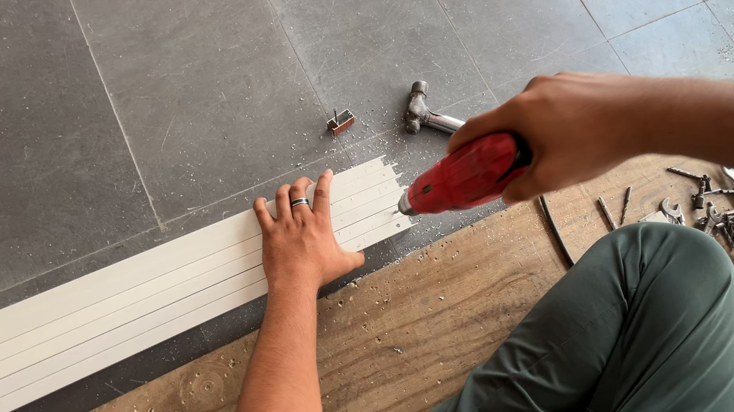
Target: The person sits on the floor and uses a red power drill to create holes in the ends of several white plastic moldings. They then use a hammer to tap metal brackets into the drilled holes, securing the pieces together.
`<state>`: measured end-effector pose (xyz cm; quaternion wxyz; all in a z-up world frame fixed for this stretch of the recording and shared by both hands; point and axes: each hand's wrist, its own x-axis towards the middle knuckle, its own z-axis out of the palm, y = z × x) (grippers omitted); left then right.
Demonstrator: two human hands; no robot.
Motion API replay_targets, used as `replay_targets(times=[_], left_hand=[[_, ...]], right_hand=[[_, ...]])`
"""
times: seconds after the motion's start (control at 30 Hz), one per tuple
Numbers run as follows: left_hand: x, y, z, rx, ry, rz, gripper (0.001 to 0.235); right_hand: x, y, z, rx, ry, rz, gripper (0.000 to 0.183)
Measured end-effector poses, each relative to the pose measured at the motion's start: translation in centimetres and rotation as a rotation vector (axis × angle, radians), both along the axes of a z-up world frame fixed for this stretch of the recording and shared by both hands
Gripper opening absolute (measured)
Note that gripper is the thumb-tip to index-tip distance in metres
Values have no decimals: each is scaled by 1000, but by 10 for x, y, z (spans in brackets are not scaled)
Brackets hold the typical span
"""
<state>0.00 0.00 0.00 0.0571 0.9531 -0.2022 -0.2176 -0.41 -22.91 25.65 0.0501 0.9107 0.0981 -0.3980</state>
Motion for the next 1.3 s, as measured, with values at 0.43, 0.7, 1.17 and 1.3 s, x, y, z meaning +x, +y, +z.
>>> replay_targets(times=[0.43, 0.7, 1.17, 1.3], left_hand=[[2, 2, -4, -69, -14, 13, 141], [3, 0, -7, -53, -11, 6, 141], [4, 1, 6, -34, 20, 0, 144], [5, 2, 8, -23, 26, -7, 140]], right_hand=[[19, 49, 12, -100, -71, 268, 73], [17, 42, 7, -114, -62, 319, 70], [17, 89, 19, -277, 51, 629, 60], [22, 72, 18, -154, 20, 445, 61]])
